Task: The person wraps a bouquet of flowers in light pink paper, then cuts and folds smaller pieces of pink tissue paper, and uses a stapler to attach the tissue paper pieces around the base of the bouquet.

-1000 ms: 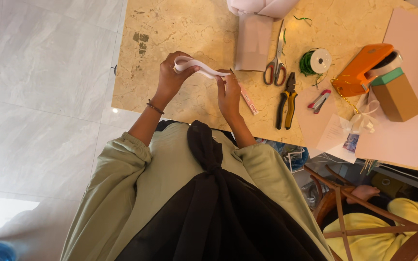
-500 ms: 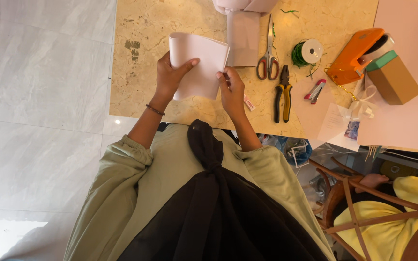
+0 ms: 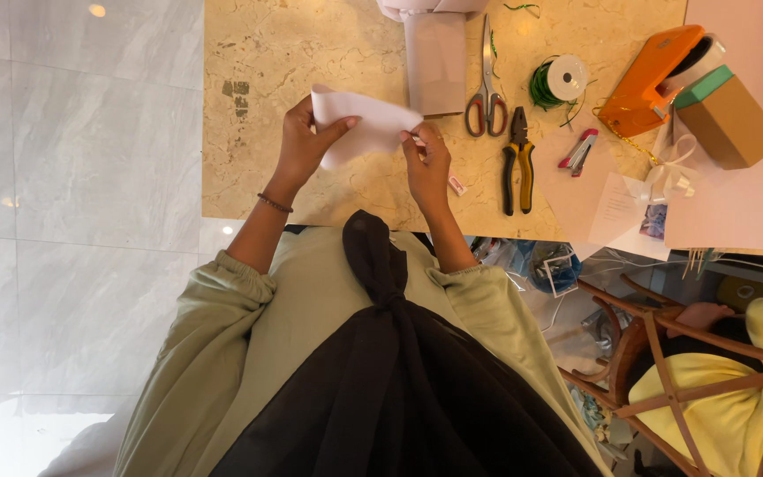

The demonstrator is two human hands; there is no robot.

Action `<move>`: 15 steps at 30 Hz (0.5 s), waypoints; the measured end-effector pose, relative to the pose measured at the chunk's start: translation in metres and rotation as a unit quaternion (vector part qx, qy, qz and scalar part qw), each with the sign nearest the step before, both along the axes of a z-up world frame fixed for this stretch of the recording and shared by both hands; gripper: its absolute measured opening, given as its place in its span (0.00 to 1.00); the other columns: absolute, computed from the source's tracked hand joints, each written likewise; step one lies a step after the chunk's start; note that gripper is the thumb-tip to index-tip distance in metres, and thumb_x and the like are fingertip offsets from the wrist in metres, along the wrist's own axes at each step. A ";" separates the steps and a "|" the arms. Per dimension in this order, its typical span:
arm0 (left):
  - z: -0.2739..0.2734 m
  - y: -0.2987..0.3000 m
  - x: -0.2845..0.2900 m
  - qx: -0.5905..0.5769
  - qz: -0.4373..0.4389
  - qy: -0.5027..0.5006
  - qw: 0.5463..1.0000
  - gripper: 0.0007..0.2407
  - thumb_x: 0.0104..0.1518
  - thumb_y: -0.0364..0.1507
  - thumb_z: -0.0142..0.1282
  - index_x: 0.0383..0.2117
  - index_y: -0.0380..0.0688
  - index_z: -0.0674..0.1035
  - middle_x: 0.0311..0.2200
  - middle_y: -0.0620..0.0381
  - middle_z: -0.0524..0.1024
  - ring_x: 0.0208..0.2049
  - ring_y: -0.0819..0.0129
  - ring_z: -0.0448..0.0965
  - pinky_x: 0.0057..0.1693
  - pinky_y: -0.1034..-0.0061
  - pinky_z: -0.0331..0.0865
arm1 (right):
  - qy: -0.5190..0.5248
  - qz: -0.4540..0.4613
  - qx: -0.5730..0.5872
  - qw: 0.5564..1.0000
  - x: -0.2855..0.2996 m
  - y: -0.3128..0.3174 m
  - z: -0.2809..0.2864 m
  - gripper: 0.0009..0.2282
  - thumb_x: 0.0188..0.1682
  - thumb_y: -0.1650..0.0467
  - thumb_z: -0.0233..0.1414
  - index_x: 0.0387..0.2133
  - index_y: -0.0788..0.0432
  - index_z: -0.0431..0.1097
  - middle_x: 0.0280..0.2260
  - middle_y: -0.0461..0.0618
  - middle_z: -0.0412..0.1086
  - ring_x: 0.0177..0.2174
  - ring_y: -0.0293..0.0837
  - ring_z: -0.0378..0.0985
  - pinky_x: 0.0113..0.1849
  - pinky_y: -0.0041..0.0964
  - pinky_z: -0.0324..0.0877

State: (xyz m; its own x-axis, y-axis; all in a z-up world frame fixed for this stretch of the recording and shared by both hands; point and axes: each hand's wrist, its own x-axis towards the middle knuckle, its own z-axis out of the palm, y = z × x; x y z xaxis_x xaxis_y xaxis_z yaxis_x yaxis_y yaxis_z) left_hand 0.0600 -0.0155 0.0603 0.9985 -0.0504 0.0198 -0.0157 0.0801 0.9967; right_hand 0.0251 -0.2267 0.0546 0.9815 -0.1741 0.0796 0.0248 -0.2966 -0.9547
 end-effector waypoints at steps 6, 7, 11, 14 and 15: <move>-0.025 0.003 0.018 0.093 0.032 -0.066 0.993 0.21 0.51 0.34 0.79 0.46 0.39 0.79 0.40 0.47 0.77 0.47 0.53 0.75 0.56 0.61 0.72 | -0.010 -0.013 -0.029 0.999 0.006 0.007 -0.020 0.03 0.54 0.73 0.57 0.38 0.59 0.77 0.37 0.48 0.72 0.40 0.41 0.77 0.39 0.34 0.75; -0.028 0.005 0.013 0.093 0.032 -0.070 0.993 0.21 0.51 0.34 0.79 0.46 0.39 0.79 0.40 0.47 0.77 0.47 0.53 0.75 0.56 0.61 0.72 | -0.015 -0.013 -0.029 0.999 0.008 0.004 -0.021 0.03 0.54 0.73 0.57 0.38 0.59 0.77 0.37 0.48 0.72 0.40 0.41 0.77 0.39 0.34 0.75; -0.040 0.007 -0.014 0.138 0.156 -0.028 0.978 0.17 0.63 0.28 0.66 0.50 0.40 0.69 0.44 0.46 0.70 0.45 0.53 0.75 0.50 0.63 0.75 | -0.022 -0.029 -0.063 0.997 0.006 -0.003 -0.012 0.04 0.55 0.73 0.56 0.41 0.58 0.77 0.35 0.50 0.72 0.36 0.44 0.78 0.37 0.36 0.76; -0.004 -0.018 -0.019 0.041 0.065 -0.046 0.996 0.11 0.67 0.24 0.58 0.50 0.33 0.71 0.44 0.40 0.72 0.45 0.48 0.79 0.50 0.62 0.77 | -0.071 0.003 -0.116 0.991 0.020 0.011 0.012 0.06 0.55 0.73 0.55 0.43 0.58 0.77 0.35 0.52 0.72 0.35 0.51 0.79 0.36 0.39 0.77; 0.014 -0.031 -0.025 -0.032 0.005 -0.050 0.998 0.11 0.67 0.22 0.57 0.51 0.31 0.73 0.47 0.37 0.75 0.49 0.44 0.81 0.53 0.59 0.78 | -0.099 0.024 -0.145 0.984 0.020 0.016 0.020 0.08 0.56 0.73 0.54 0.46 0.59 0.76 0.35 0.53 0.72 0.36 0.56 0.79 0.36 0.41 0.78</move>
State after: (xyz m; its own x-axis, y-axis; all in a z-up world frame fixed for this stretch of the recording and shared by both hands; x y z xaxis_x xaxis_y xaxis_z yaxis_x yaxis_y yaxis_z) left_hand 0.0350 -0.0468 0.0744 0.9918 -0.0355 0.1228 -0.1166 0.1421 0.9830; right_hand 0.0453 -0.2103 0.0749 0.9486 -0.0690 0.3090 0.2223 -0.5495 -0.8054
